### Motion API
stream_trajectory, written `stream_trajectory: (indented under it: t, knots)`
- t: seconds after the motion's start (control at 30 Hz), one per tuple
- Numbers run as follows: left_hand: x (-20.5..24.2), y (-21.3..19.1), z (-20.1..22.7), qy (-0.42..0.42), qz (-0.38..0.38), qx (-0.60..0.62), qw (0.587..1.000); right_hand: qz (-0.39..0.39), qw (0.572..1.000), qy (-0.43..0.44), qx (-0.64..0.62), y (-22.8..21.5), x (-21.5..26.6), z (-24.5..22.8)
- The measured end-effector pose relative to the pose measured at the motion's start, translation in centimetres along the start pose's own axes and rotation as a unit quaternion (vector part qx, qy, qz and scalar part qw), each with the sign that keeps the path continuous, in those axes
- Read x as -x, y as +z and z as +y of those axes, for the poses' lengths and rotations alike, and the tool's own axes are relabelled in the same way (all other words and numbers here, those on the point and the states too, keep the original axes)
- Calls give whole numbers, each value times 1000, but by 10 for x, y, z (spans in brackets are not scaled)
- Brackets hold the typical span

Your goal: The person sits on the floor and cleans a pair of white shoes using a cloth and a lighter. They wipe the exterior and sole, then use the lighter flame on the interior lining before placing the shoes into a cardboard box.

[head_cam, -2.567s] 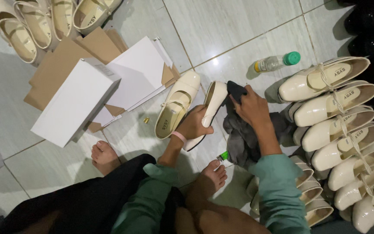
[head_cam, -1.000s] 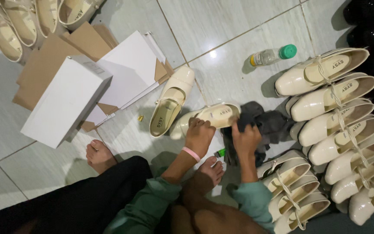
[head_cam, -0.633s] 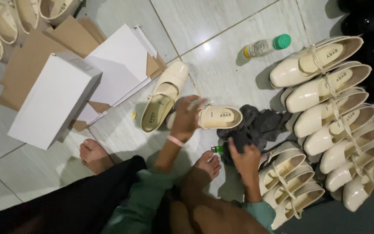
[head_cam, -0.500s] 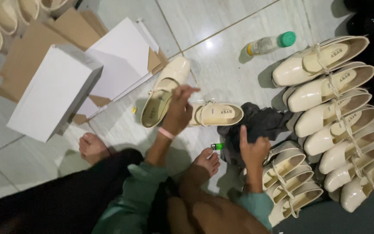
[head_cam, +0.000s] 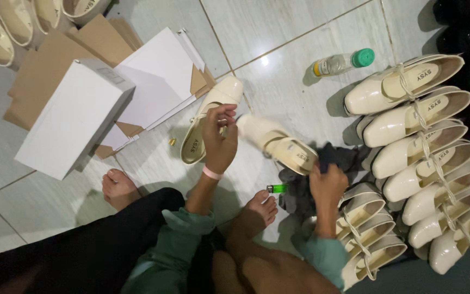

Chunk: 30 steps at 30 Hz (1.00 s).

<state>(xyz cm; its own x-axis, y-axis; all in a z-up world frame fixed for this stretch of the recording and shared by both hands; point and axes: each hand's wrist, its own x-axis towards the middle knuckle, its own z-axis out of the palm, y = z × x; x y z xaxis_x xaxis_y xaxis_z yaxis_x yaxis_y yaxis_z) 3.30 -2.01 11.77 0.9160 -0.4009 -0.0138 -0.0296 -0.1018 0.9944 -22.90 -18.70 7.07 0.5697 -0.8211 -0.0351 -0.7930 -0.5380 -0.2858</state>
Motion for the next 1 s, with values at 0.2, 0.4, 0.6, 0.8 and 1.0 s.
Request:
stream_trajectory:
  t: [0.2, 0.4, 0.6, 0.8, 1.0]
  knots:
    - [19, 22, -14, -4, -35, 1, 999, 9, 990, 134, -28, 7, 39, 0]
    - [33, 40, -22, -29, -117, -53, 991, -36, 994, 27, -96, 8, 41, -49]
    - [35, 41, -30, -32, -291, -204, 934, -53, 996, -47, -50, -16, 21, -70]
    - [42, 48, -46, -3, -340, -193, 920, -113, 988, -98, 31, 7, -32, -94]
    - [36, 43, -48, -65, -358, -217, 906, -110, 982, -144, 46, 7, -26, -88]
